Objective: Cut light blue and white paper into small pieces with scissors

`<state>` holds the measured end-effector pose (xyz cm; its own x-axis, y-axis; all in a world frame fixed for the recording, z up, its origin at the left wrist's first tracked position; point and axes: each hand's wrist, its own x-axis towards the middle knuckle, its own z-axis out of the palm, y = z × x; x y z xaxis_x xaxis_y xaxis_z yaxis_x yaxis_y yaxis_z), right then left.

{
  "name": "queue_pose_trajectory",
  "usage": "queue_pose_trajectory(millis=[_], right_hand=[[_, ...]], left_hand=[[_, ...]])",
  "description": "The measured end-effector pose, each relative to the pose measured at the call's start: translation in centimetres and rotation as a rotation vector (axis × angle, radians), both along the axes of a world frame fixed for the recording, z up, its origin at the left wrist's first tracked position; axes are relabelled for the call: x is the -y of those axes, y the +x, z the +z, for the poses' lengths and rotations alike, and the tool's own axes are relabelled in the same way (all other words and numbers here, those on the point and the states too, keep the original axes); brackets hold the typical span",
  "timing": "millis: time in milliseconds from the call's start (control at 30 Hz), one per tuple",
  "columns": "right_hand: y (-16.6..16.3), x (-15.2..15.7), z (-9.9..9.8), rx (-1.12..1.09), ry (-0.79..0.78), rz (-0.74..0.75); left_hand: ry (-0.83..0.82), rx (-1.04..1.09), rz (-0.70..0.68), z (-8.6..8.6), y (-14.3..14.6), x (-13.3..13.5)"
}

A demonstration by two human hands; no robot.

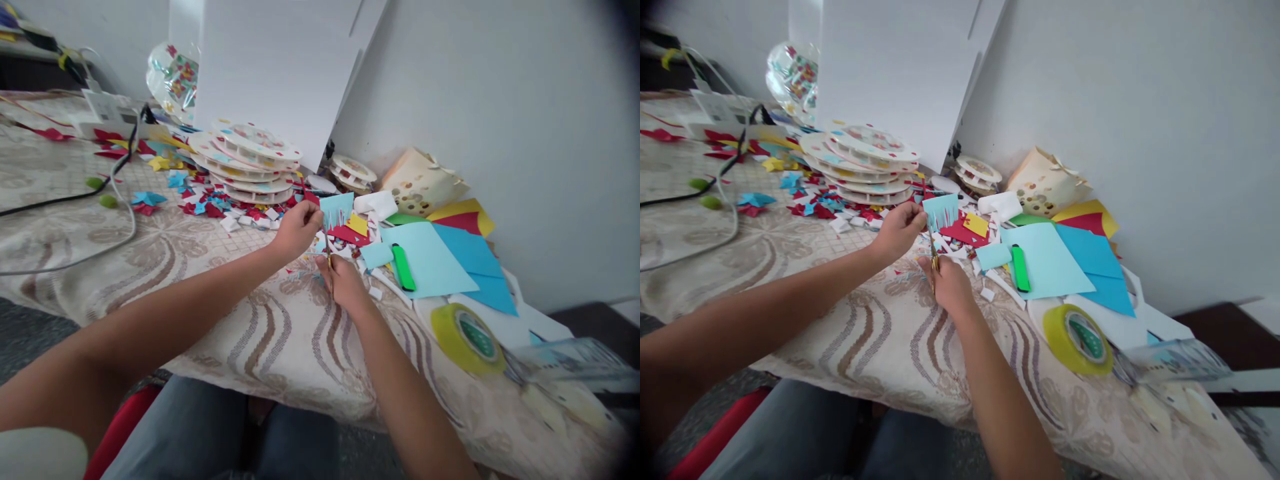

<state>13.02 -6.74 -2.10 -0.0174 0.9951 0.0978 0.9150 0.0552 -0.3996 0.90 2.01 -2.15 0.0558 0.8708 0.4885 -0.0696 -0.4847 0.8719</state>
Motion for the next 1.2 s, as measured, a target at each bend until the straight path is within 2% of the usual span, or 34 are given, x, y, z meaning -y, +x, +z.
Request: queue_pose_trajectory(millis=[200, 633, 1033, 1200], right_hand=[[0.1, 0.0, -0.1, -0.004, -0.008, -0.001], [0.2, 0.0, 0.1, 0.01, -0.004, 0.004], [0.0, 0.1, 0.3, 0.015, -0.016, 0.02], [0.0, 0.0, 0.2, 0.018, -0.01, 0.021]], left_hand=[[-0.011, 0.019, -0.036, 0.1, -0.2, -0.1], [-0.161, 0.237, -0.166, 1.1, -0.1, 0.6], [-0.283, 0.352, -0.205, 1.8, -0.4, 0.6], [-0.227, 0.35, -0.153, 2.2, -0.7, 0.4]])
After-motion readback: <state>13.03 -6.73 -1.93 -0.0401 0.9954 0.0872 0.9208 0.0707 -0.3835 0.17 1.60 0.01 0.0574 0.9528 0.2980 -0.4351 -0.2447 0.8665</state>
